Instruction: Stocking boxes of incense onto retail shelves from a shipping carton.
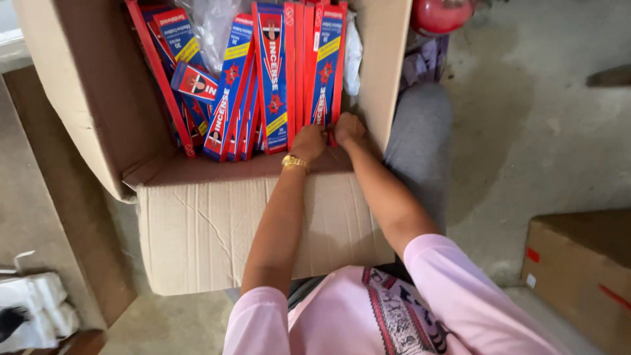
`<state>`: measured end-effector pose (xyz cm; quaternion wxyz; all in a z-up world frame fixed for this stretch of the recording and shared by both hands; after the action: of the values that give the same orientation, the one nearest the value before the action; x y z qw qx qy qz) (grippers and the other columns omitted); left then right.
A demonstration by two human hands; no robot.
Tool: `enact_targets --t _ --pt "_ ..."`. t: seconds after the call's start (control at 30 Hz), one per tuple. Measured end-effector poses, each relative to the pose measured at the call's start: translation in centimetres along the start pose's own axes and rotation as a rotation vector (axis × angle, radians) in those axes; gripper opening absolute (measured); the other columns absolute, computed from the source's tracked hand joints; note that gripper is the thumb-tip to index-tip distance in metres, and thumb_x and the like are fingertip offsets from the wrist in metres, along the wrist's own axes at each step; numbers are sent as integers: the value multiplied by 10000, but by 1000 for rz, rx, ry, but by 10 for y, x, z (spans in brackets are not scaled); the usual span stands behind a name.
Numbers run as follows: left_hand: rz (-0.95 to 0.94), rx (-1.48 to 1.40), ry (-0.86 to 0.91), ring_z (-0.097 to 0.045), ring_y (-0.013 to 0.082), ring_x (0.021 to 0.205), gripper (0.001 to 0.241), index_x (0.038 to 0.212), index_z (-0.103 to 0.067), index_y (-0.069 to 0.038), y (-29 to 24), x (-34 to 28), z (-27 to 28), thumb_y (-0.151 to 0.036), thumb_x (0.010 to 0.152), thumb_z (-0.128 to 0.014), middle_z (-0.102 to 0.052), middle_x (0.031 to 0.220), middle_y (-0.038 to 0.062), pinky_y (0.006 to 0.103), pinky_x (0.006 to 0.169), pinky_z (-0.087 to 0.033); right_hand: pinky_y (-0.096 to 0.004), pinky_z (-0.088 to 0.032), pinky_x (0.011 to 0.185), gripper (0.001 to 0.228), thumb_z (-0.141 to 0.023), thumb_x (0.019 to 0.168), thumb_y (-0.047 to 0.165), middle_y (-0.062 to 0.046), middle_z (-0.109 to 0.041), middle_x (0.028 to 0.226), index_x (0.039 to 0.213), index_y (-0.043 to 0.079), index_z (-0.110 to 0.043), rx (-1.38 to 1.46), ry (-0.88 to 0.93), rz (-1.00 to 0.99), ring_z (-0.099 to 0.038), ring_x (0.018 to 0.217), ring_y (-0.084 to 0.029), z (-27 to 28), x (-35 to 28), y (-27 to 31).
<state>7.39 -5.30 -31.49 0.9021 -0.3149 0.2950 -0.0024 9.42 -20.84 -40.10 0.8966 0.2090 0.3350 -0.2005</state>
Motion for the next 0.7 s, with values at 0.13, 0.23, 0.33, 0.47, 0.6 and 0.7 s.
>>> enact_targets --t 0.13,0.23,0.33,0.47,0.6,0.7 --pt "75 -3 -68 -690 446 1009 259 1057 -757 -98 9 -4 7 -234 907 -595 -713 1026 265 542 890 -544 -507 -571 860 394 -731 864 429 -242 -726 1074 1012 65 -770 77 -124 -51 -706 1021 -417 58 -57 22" --pt "14 -73 -154 -693 456 996 256 1057 -752 -82 8 -2 15 -223 910 -597 -710 987 284 533 888 -555 -517 -564 840 410 -710 895 417 -272 -718 1019 996 20 -738 124 -253 2 -702 973 -442 94 -95 31" --pt "-84 -209 -249 -697 452 935 279 1063 -753 -65 -5 -8 24 -275 954 -607 -716 933 287 514 828 -559 -523 -559 823 367 -679 947 365 -282 -719 975 976 1 -718 166 -417 154 -701 931 -450 107 -121 15" --pt "-29 -634 -96 -723 237 710 403 1021 -766 -40 -2 3 15 -384 1021 -556 -772 806 148 392 655 -566 -440 -554 775 324 -623 1016 298 -203 -751 930 967 -9 -713 527 -462 400 -703 861 -304 121 -153 -15" --pt "146 -1211 136 -664 144 675 470 1022 -709 7 -45 -40 54 -455 1026 -621 -733 825 56 325 633 -522 -329 -553 749 329 -553 1060 293 -94 -746 947 1076 -4 -695 946 -166 421 -675 836 -132 146 -215 -16" --pt "66 -1330 189 -727 126 808 417 1049 -720 -66 -75 -67 85 -465 954 -642 -777 919 23 315 762 -596 -284 -543 760 348 -537 1077 310 -24 -729 971 1120 0 -687 998 -14 421 -644 852 -69 141 -235 -24"
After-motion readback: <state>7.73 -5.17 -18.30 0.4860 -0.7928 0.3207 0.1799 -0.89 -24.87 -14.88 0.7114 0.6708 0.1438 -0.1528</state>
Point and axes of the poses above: each hand's wrist, its own x-axis towards the middle knuckle, its own z-axis out of the back of the hand, y = z × x, the point moved 6 cm from there along x, towards the middle knuckle
